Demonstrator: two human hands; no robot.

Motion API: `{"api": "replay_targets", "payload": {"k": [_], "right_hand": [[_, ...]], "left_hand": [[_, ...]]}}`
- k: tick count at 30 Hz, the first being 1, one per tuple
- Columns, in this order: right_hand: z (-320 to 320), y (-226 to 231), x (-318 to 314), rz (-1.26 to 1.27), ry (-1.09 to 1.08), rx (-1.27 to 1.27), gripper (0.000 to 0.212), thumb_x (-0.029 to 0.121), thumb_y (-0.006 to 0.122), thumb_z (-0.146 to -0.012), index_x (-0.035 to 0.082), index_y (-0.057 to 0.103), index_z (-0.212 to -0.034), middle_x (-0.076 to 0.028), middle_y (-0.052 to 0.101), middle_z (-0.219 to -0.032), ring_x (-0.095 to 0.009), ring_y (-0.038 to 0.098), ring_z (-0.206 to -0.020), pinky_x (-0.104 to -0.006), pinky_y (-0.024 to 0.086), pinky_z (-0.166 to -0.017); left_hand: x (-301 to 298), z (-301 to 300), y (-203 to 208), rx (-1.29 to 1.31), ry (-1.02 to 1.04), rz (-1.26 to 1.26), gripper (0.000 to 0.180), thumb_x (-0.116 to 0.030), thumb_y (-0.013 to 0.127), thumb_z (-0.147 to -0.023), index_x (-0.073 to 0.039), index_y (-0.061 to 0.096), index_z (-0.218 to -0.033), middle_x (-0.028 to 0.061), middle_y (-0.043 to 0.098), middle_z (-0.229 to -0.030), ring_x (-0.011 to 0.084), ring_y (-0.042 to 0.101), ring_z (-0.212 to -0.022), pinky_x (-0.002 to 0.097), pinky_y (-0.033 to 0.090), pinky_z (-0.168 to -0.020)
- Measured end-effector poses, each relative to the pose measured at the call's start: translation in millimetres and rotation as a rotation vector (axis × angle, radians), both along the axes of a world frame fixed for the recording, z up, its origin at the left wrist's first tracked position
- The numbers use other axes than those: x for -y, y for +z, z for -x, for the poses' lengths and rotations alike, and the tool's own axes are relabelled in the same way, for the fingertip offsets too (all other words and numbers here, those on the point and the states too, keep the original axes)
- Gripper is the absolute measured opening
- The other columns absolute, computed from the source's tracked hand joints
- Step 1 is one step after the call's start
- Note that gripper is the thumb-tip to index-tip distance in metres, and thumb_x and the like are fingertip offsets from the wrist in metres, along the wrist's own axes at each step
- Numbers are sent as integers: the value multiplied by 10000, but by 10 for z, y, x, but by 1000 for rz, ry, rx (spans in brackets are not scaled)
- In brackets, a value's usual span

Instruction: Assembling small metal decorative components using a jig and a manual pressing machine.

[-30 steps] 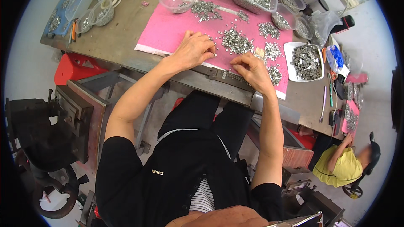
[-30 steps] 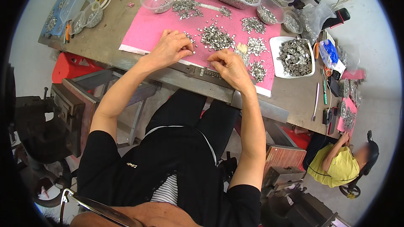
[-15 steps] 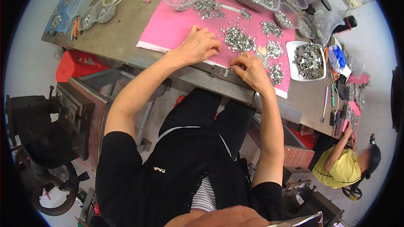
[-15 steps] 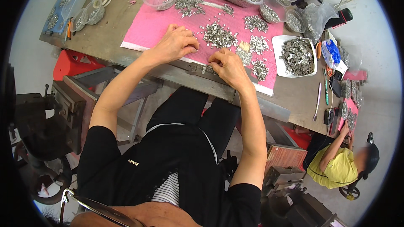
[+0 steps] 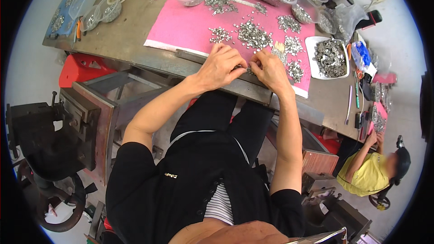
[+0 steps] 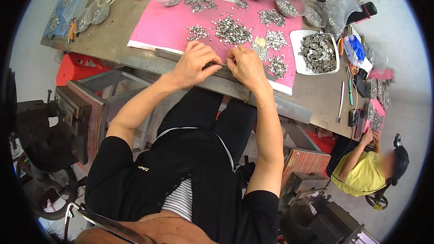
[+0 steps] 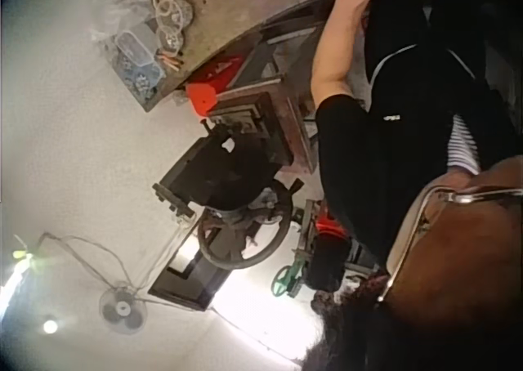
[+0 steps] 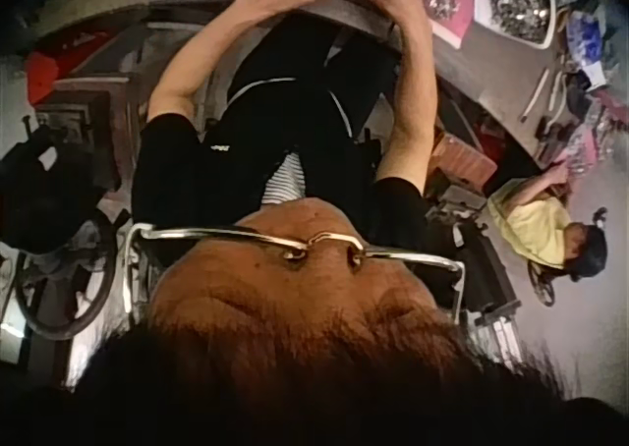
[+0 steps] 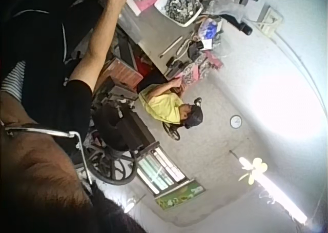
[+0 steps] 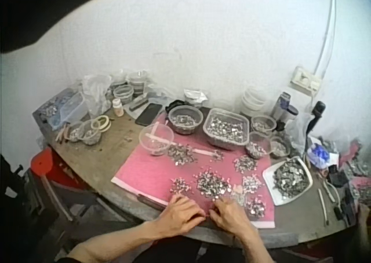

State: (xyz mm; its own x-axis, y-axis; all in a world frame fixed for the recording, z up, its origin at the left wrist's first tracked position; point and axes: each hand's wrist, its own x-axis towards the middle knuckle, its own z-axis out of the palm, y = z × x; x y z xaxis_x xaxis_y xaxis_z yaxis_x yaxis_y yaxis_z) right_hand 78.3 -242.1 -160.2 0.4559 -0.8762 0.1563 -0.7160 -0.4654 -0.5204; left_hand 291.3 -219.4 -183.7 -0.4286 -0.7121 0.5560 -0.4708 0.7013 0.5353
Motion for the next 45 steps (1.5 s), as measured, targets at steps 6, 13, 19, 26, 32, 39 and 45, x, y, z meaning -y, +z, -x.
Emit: {"api": "replay_targets", "payload": {"k": [6,13,19,26,32,39,45], "right_hand": [[31,-38,-80,24,-66,173,93,74,702,-832,3,644,-839,-154,638,-803,-345,637,-715,-448,501,-674],[21,15,-364,95,-49,187,101,40,711,-827,26,635,-892,-121,606,-819,-324,604,-780,-427,468,-727],[-16,-9,-397,280,9,105,121,39,723,-827,48,650,-924,-99,593,-825,-300,592,-806,-410,457,-748],[72,-109,-206,130,-202,207,120,74,738,-829,44,692,-937,-117,602,-844,-323,603,-837,-417,465,-751],[25,-166,-59,200,-208,65,125,94,734,-835,37,679,-932,-127,601,-847,-329,605,-853,-438,466,-771],[28,-206,-15,258,-210,63,99,87,718,-845,30,644,-876,-129,608,-862,-330,610,-855,-440,458,-775],[27,-119,-209,209,-207,141,71,63,696,-864,30,636,-883,-122,613,-865,-324,607,-843,-430,444,-767]], "left_hand": [[-37,75,-61,-6,8,24,171,-144,779,-793,-86,676,-916,31,614,-900,231,563,-900,385,380,-913],[-22,19,-108,-128,-66,-64,170,-94,752,-809,-54,664,-948,71,644,-917,269,583,-889,438,422,-891],[-73,64,-88,-89,-36,-37,155,-115,738,-842,-52,662,-961,71,659,-931,269,617,-920,478,421,-987],[-83,109,-72,-87,58,-17,165,-161,745,-850,-80,674,-976,51,662,-921,254,618,-924,472,404,-1009],[182,-105,7,14,88,-29,105,-173,725,-864,-114,717,-950,4,647,-877,200,588,-883,396,364,-938],[517,-96,82,242,-243,-132,90,-207,736,-855,-217,783,-932,-33,569,-811,177,528,-908,393,309,-962],[618,-62,57,321,-360,-127,79,-222,735,-864,-223,777,-930,-24,537,-829,180,520,-920,410,301,-971]]}}
